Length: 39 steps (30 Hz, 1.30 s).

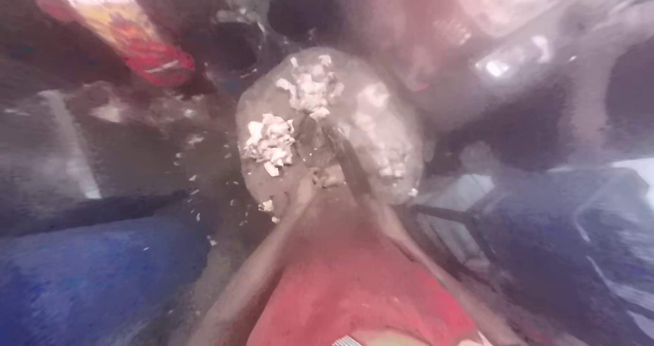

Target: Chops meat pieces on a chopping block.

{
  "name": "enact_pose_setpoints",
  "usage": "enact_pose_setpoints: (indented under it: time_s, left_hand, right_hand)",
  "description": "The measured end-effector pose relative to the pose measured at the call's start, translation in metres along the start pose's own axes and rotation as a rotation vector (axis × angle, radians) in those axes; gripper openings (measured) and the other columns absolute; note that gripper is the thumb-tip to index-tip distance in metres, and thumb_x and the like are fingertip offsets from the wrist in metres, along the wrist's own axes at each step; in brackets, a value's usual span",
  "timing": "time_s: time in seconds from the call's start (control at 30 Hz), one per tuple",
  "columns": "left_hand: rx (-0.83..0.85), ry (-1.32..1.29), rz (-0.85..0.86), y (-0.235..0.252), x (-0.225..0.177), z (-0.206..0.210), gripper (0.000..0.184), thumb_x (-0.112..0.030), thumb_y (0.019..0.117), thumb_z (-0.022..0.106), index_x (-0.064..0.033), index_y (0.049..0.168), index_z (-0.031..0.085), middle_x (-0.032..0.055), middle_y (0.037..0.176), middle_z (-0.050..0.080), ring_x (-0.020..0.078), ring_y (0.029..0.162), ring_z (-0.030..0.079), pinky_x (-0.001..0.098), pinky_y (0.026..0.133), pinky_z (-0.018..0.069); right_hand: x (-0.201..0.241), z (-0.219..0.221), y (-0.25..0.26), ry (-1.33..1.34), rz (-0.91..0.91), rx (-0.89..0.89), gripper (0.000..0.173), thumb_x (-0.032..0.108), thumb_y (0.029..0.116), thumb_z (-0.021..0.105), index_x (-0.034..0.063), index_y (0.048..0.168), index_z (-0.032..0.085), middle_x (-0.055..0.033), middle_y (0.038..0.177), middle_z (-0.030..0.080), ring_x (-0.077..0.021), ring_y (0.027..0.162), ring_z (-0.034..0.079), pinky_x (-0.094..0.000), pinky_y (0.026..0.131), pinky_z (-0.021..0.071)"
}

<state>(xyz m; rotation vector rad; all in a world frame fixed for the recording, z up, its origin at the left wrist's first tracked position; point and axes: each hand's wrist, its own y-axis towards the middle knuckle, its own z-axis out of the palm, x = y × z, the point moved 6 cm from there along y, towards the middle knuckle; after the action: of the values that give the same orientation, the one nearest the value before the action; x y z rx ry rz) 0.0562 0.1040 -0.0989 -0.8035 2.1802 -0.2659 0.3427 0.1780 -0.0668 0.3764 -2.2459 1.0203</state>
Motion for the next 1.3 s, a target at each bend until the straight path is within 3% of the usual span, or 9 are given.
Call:
enact_pose_setpoints:
  time_s: [0.23, 0.33, 0.5, 0.67, 0.77, 0.93, 1.07, 1.17, 1.3]
  left_hand:
    - [0.079, 0.016, -0.02, -0.018, -0.011, -0.01, 0.038, -0.033, 0.0979, 0.066, -0.0011, 0.119, 0.068, 0.02, 0.11, 0.07, 0.0346, 0.104, 0.068, 0.0556, 0.095, 0.0524]
    - [0.038, 0.006, 0.049, -0.033, -0.023, -0.029, 0.037, -0.032, 0.1012, 0.062, -0.0014, 0.122, 0.069, 0.0177, 0.11, 0.072, 0.0301, 0.102, 0.07, 0.0511, 0.094, 0.0542]
    - [0.072, -0.012, -0.023, -0.004, 0.0, -0.006, 0.043, -0.035, 0.1008, 0.064, -0.0042, 0.13, 0.062, 0.0127, 0.108, 0.071, 0.0245, 0.098, 0.07, 0.0464, 0.091, 0.0562]
    - [0.173, 0.318, 0.003, 0.0, -0.028, 0.006, 0.064, -0.038, 0.0911, 0.073, 0.0003, 0.139, 0.056, 0.0233, 0.148, 0.048, 0.0375, 0.125, 0.06, 0.0516, 0.099, 0.0543]
    - [0.305, 0.359, 0.024, -0.005, -0.031, 0.016, 0.045, -0.035, 0.0957, 0.067, -0.0001, 0.125, 0.066, 0.0244, 0.137, 0.058, 0.04, 0.118, 0.063, 0.0568, 0.096, 0.0533]
    - [0.206, 0.071, 0.107, -0.002, -0.01, -0.019, 0.033, -0.027, 0.098, 0.067, -0.0094, 0.125, 0.066, 0.0138, 0.118, 0.07, 0.0278, 0.109, 0.067, 0.0508, 0.098, 0.0533]
    - [0.177, -0.407, 0.054, 0.009, -0.027, -0.054, 0.031, -0.022, 0.1014, 0.063, -0.0067, 0.128, 0.059, 0.0083, 0.1, 0.07, 0.0161, 0.079, 0.068, 0.0363, 0.072, 0.0597]
    - [0.267, -0.519, 0.12, 0.014, -0.067, -0.05, 0.056, -0.024, 0.1024, 0.064, -0.0204, 0.153, 0.041, 0.0093, 0.132, 0.065, 0.0186, 0.094, 0.071, 0.0369, 0.081, 0.0607]
    - [0.256, 0.145, 0.248, 0.018, -0.084, -0.006, 0.059, -0.039, 0.0983, 0.066, -0.008, 0.147, 0.052, 0.0214, 0.146, 0.053, 0.0335, 0.13, 0.056, 0.051, 0.109, 0.0468]
  right_hand:
    - [0.106, -0.014, -0.032, 0.261, -0.355, -0.046, 0.061, 0.05, 0.1088, 0.031, -0.0013, 0.13, 0.057, -0.0035, 0.085, 0.06, -0.0097, 0.071, 0.058, -0.0312, 0.069, 0.0552]
    - [0.129, -0.006, -0.038, 0.223, -0.481, -0.086, 0.07, 0.054, 0.1076, 0.035, -0.0058, 0.136, 0.055, -0.0126, 0.11, 0.069, -0.0098, 0.096, 0.066, -0.0299, 0.089, 0.0565]
    - [0.045, 0.071, 0.02, -0.049, -0.044, 0.087, 0.056, 0.045, 0.1098, 0.037, 0.0013, 0.14, 0.056, -0.0204, 0.121, 0.069, -0.0303, 0.11, 0.069, -0.0516, 0.099, 0.0537]
    - [0.04, 0.069, 0.016, -0.022, 0.033, 0.116, 0.064, 0.056, 0.1068, 0.039, 0.0057, 0.142, 0.056, -0.0181, 0.126, 0.068, -0.0284, 0.116, 0.067, -0.0508, 0.103, 0.0523]
    - [0.03, 0.044, -0.002, 0.063, 0.061, 0.075, 0.067, 0.061, 0.1013, 0.048, 0.0064, 0.14, 0.057, -0.0142, 0.12, 0.069, -0.0229, 0.108, 0.068, -0.0469, 0.097, 0.0552]
    - [0.006, -0.003, -0.04, 0.149, -0.001, -0.121, 0.044, 0.037, 0.1046, 0.056, 0.003, 0.133, 0.059, -0.0129, 0.112, 0.071, -0.0198, 0.099, 0.07, -0.0427, 0.092, 0.0579]
    - [-0.066, 0.001, -0.039, 0.095, 0.108, -0.084, 0.052, 0.037, 0.1072, 0.052, 0.002, 0.145, 0.051, -0.0196, 0.132, 0.065, -0.0267, 0.12, 0.065, -0.046, 0.107, 0.0503]
    - [-0.068, 0.0, -0.037, 0.126, 0.137, -0.068, 0.051, 0.036, 0.1074, 0.052, 0.0035, 0.147, 0.05, -0.0196, 0.129, 0.066, -0.0273, 0.117, 0.066, -0.0467, 0.105, 0.0511]
    - [-0.07, -0.002, -0.036, 0.037, 0.13, -0.032, 0.05, 0.038, 0.1068, 0.053, 0.0045, 0.144, 0.053, -0.0208, 0.128, 0.067, -0.0312, 0.117, 0.066, -0.051, 0.105, 0.0508]
